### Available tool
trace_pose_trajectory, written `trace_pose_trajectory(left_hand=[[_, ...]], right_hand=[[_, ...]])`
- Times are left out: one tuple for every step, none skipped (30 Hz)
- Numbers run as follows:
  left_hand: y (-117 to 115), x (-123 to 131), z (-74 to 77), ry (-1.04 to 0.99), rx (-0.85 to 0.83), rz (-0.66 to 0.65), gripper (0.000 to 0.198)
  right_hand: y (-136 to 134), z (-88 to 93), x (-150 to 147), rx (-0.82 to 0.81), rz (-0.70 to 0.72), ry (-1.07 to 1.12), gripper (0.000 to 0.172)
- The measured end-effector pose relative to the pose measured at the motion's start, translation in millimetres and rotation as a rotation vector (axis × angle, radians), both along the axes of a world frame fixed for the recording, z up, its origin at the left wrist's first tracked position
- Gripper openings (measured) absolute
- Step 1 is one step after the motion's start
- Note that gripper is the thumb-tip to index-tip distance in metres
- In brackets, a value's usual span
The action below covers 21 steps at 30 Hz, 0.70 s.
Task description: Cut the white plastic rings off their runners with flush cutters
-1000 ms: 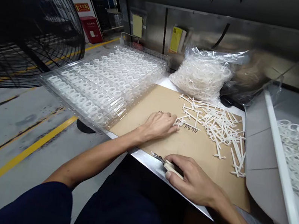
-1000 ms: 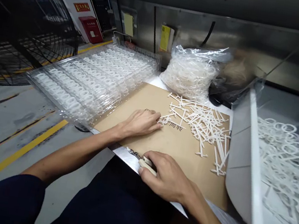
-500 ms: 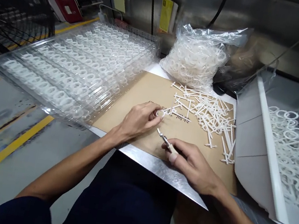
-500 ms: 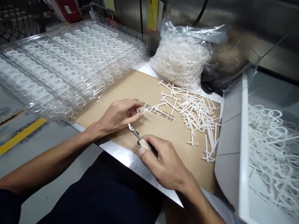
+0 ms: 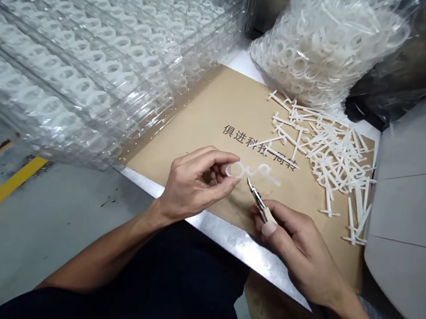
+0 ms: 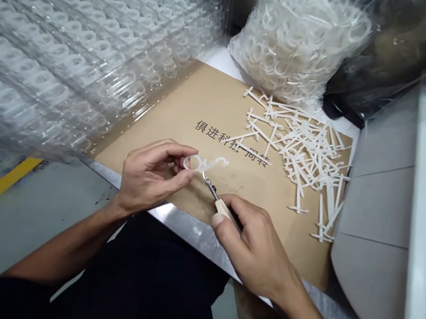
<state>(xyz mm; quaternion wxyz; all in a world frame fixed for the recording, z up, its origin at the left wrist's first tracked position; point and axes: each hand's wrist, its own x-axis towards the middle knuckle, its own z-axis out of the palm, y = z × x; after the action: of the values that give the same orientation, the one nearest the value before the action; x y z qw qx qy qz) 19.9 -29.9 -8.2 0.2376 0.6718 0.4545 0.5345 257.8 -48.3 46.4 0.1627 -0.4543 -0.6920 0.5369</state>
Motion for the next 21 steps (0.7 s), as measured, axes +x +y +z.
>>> trace_pose_trajectory(left_hand=[[0.3, 0.3, 0.1, 0.005, 0.028, -0.002, 0.023], [0.5, 0.7, 0.2, 0.011, 0.055, -0.001, 0.023], [0.7, 1.1, 0.4, 0.014, 0.079, 0.001, 0.024], [0.9, 1.5, 0.5, 0.016, 0.093, 0.003, 0.024], [1.1, 1.9, 0.7, 0.019, 0.097, 0.004, 0.024], [1.3, 2.1, 0.9, 0.022, 0.094, 0.003, 0.025], [1.5, 2.3, 1.2, 0.024, 0.094, 0.001, 0.024], [1.6, 2.3, 1.5, 0.025, 0.097, 0.001, 0.024], [1.8, 2.3, 1.8, 0.026, 0.103, 0.002, 0.023], [1.8, 2.3, 2.1, 0.028, 0.108, 0.004, 0.022], [1.7, 2.2, 2.4, 0.031, 0.114, 0.005, 0.022], [1.6, 2.1, 2.6, 0.034, 0.116, 0.005, 0.021], [1.4, 2.1, 2.7, 0.037, 0.117, 0.003, 0.021], [1.2, 2.2, 2.6, 0.04, 0.117, -0.001, 0.022], [0.9, 2.3, 2.6, 0.042, 0.116, -0.005, 0.022], [0.7, 2.5, 2.5, 0.042, 0.115, -0.008, 0.023], [0.6, 2.8, 2.4, 0.042, 0.115, -0.01, 0.023], [0.5, 3.2, 2.3, 0.042, 0.115, -0.011, 0.023], [0.4, 3.5, 2.3, 0.042, 0.116, -0.01, 0.023], [0.4, 3.8, 2.4, 0.043, 0.116, -0.009, 0.023], [0.4, 4.0, 2.5, 0.043, 0.115, -0.009, 0.023]], right_hand=[[0.2, -0.1, -0.2, -0.005, -0.003, -0.001, 0.02], [0.5, -0.3, -0.3, -0.01, -0.007, -0.002, 0.02], [0.8, -0.5, -0.5, -0.017, -0.01, -0.004, 0.02], [1.0, -0.8, -0.8, -0.023, -0.013, -0.005, 0.02], [1.2, -1.0, -1.0, -0.028, -0.015, -0.006, 0.021], [1.3, -1.1, -1.1, -0.03, -0.016, -0.005, 0.021], [1.4, -1.1, -1.3, -0.033, -0.019, -0.005, 0.022], [1.4, -1.0, -1.5, -0.036, -0.019, -0.004, 0.022], [1.3, -0.9, -1.6, -0.038, -0.019, -0.002, 0.022], [1.2, -0.8, -1.8, -0.041, -0.02, 0.001, 0.022], [1.0, -0.7, -1.9, -0.046, -0.021, 0.005, 0.022], [0.8, -0.8, -2.0, -0.051, -0.022, 0.008, 0.021], [0.5, -1.0, -2.0, -0.058, -0.023, 0.01, 0.022], [0.3, -1.4, -2.0, -0.065, -0.026, 0.012, 0.022], [0.0, -1.9, -1.9, -0.07, -0.03, 0.012, 0.023], [-0.3, -2.6, -1.8, -0.074, -0.033, 0.011, 0.024], [-0.6, -3.3, -1.5, -0.078, -0.036, 0.009, 0.025], [-0.9, -3.9, -1.3, -0.084, -0.04, 0.006, 0.027], [-1.2, -4.6, -0.9, -0.088, -0.043, 0.005, 0.028], [-1.5, -5.1, -0.6, -0.094, -0.045, 0.005, 0.029], [-1.7, -5.6, -0.2, -0.1, -0.046, 0.005, 0.029]])
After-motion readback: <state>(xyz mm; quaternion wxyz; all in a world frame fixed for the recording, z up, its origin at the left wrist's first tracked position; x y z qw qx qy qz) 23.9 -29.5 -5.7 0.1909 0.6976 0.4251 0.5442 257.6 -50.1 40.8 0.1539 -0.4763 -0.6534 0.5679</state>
